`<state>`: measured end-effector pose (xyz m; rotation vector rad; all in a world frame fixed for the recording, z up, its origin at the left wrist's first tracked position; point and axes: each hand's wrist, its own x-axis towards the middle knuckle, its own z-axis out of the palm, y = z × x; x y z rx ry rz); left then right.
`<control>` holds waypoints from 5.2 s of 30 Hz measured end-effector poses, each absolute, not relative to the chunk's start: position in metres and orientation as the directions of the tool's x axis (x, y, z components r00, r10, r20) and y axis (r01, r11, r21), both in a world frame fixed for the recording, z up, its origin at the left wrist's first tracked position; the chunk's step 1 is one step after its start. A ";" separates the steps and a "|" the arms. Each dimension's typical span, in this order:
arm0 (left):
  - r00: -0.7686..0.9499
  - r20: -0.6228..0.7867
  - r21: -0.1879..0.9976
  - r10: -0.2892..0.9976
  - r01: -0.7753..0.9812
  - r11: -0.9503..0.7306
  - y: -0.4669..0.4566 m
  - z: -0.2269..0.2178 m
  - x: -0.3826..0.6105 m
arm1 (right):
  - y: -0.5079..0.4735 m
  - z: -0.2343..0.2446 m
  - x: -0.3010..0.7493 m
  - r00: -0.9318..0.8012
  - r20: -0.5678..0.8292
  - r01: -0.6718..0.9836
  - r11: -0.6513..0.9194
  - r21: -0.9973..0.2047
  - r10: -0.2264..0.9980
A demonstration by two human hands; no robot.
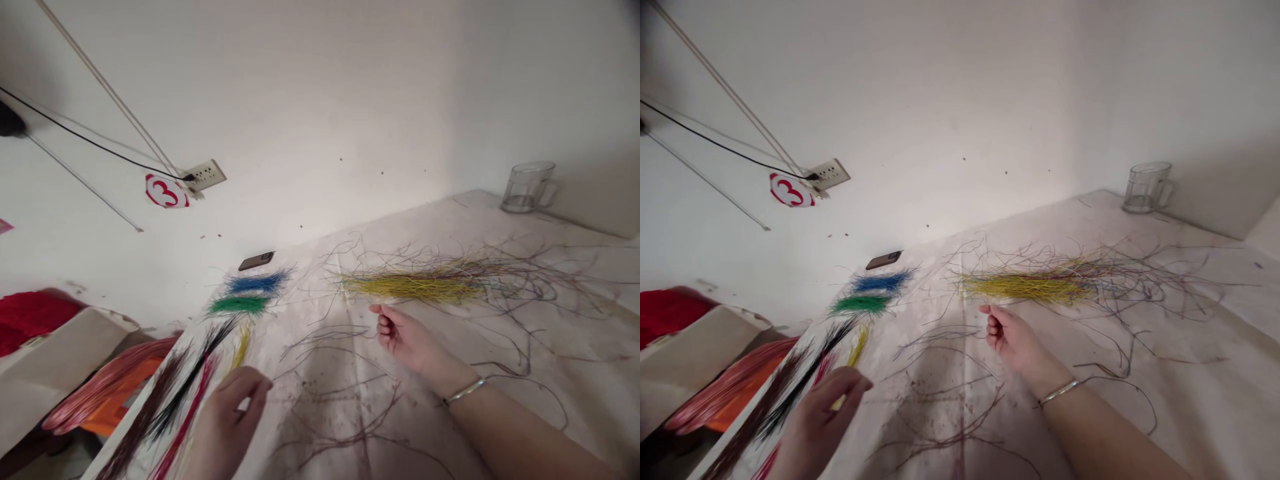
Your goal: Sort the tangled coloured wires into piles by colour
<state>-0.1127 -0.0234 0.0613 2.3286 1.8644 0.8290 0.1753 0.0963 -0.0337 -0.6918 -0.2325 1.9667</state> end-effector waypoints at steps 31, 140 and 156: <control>-0.620 0.043 -0.102 0.783 0.777 0.621 -0.029 0.025 -0.234 | 0.090 -0.047 0.182 -0.334 -0.413 -0.620 -0.527 -0.581 0.847; 0.251 0.054 0.223 0.966 0.940 -0.257 0.107 -0.012 -0.045 | 0.094 -0.027 0.174 0.087 -0.213 -0.352 -0.170 -0.921 0.973; 0.259 -0.080 0.239 0.963 0.942 -0.234 0.096 0.001 -0.043 | 0.094 -0.033 0.176 0.064 -0.199 -0.316 -0.170 -0.933 0.978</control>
